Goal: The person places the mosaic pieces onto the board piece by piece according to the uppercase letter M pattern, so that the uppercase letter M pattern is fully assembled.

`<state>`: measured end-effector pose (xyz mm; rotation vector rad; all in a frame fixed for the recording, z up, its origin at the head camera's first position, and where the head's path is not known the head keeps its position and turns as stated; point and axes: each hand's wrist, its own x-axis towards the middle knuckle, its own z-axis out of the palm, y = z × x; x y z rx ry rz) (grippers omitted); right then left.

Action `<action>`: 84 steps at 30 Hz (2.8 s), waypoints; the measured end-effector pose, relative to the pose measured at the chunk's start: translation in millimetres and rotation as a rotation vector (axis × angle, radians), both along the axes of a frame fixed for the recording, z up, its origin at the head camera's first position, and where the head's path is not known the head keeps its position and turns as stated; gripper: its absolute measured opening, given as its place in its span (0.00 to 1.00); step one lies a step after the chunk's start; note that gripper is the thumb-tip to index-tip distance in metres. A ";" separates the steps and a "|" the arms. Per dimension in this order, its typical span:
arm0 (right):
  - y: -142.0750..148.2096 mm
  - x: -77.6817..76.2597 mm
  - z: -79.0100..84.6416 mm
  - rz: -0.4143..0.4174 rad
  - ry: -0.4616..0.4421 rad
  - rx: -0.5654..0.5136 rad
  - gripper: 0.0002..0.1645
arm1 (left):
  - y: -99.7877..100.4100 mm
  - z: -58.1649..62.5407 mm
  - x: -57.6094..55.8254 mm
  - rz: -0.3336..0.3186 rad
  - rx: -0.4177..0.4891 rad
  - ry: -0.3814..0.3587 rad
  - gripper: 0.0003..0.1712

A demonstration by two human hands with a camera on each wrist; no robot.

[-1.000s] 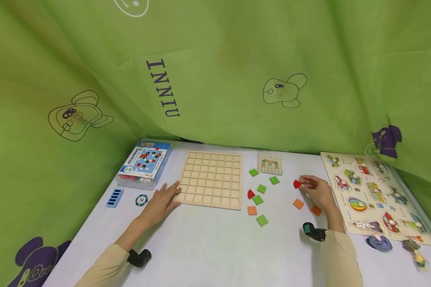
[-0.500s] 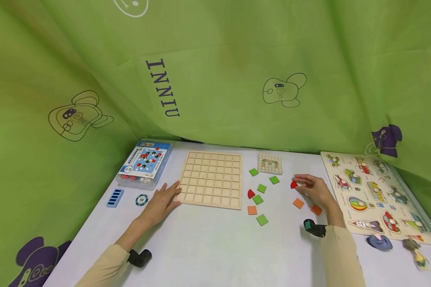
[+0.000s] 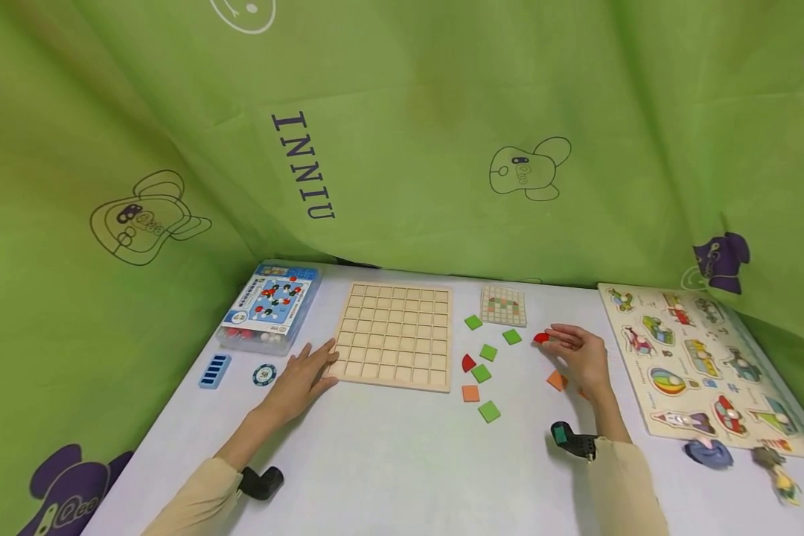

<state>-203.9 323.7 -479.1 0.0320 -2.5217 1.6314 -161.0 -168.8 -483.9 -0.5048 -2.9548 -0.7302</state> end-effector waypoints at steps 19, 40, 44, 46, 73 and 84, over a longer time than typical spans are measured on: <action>-142.9 -46.3 13.3 0.075 0.107 -0.060 0.22 | 0.5 0.3 -1.5 -0.008 -0.010 0.012 0.26; -274.8 -84.8 -14.3 0.258 0.153 -0.040 0.22 | 0.0 -2.3 2.4 0.004 0.013 0.007 0.26; -278.3 -89.4 -15.4 0.277 0.149 -0.019 0.22 | 1.0 -3.6 1.5 -0.008 0.014 0.019 0.26; -279.3 -90.3 -15.4 0.302 0.154 -0.005 0.22 | 1.7 -4.2 1.4 -0.012 0.017 0.026 0.26; -295.2 -91.5 -9.6 0.423 0.131 -0.116 0.22 | 2.2 -3.4 0.4 -0.005 0.016 0.024 0.25; -286.7 -92.9 -10.0 0.408 0.124 -0.113 0.22 | 4.4 -2.9 -0.6 -0.007 0.013 0.023 0.25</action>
